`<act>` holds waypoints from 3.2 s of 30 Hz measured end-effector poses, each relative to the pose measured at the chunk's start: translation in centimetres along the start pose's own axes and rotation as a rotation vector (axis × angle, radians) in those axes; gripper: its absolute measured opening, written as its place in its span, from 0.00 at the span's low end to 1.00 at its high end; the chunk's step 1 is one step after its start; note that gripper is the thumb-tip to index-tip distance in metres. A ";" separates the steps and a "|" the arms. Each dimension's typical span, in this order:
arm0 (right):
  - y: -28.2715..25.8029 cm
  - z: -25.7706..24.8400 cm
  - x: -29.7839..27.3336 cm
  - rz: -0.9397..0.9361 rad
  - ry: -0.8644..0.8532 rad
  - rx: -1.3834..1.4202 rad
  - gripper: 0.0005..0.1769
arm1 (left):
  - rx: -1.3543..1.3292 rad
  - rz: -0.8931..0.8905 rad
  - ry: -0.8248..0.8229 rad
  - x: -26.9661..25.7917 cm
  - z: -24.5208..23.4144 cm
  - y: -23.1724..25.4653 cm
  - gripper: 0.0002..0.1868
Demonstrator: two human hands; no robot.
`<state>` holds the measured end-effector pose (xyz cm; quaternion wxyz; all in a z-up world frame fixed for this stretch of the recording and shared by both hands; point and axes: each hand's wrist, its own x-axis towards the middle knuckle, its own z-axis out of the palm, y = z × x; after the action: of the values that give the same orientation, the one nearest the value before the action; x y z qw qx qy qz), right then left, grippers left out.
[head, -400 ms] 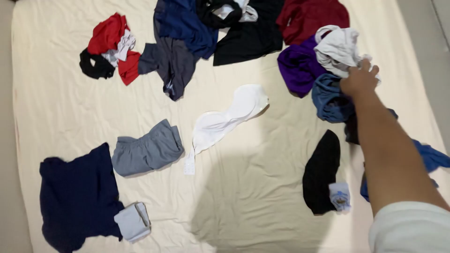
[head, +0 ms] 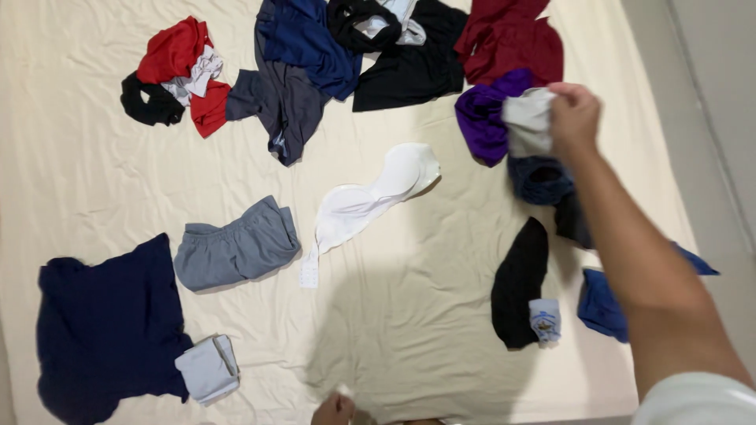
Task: Folding various items of laundry, such as underwear, shorts, and shirts, on the surface of a bed.
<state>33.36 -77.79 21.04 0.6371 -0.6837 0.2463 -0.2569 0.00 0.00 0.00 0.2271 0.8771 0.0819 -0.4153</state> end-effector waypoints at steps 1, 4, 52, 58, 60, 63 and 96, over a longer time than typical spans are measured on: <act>-2.9 1.2 -2.1 -0.005 0.001 -0.012 0.13 | -0.007 0.007 -0.008 -0.3 -1.4 3.9 0.14; -9.9 4.1 -9.4 0.180 -0.201 0.468 0.14 | -0.363 0.052 -0.021 -1.2 -6.2 15.4 0.16; -29.5 16.2 -54.9 -0.369 -0.566 -0.409 0.18 | -0.690 0.863 0.283 -20.2 -26.8 29.0 0.24; -26.8 15.4 -53.8 -0.555 -0.590 -0.476 0.18 | -0.895 0.637 -0.328 -20.0 -28.5 31.3 0.18; -25.9 15.4 -53.6 -0.555 -0.536 -0.526 0.14 | -0.774 0.627 -0.487 -22.9 -30.2 32.8 0.17; -26.0 15.9 -53.7 -0.575 -0.541 -0.494 0.10 | -0.763 0.716 -0.405 -18.5 -27.3 31.5 0.14; -24.1 16.2 -47.5 0.633 -0.575 0.749 0.11 | -0.955 0.536 -0.005 -17.4 -37.5 27.0 0.25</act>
<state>8.90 -32.54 42.35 0.9234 -0.3465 0.1478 0.0735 23.76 -5.60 42.91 0.6982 0.6655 0.0345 -0.2614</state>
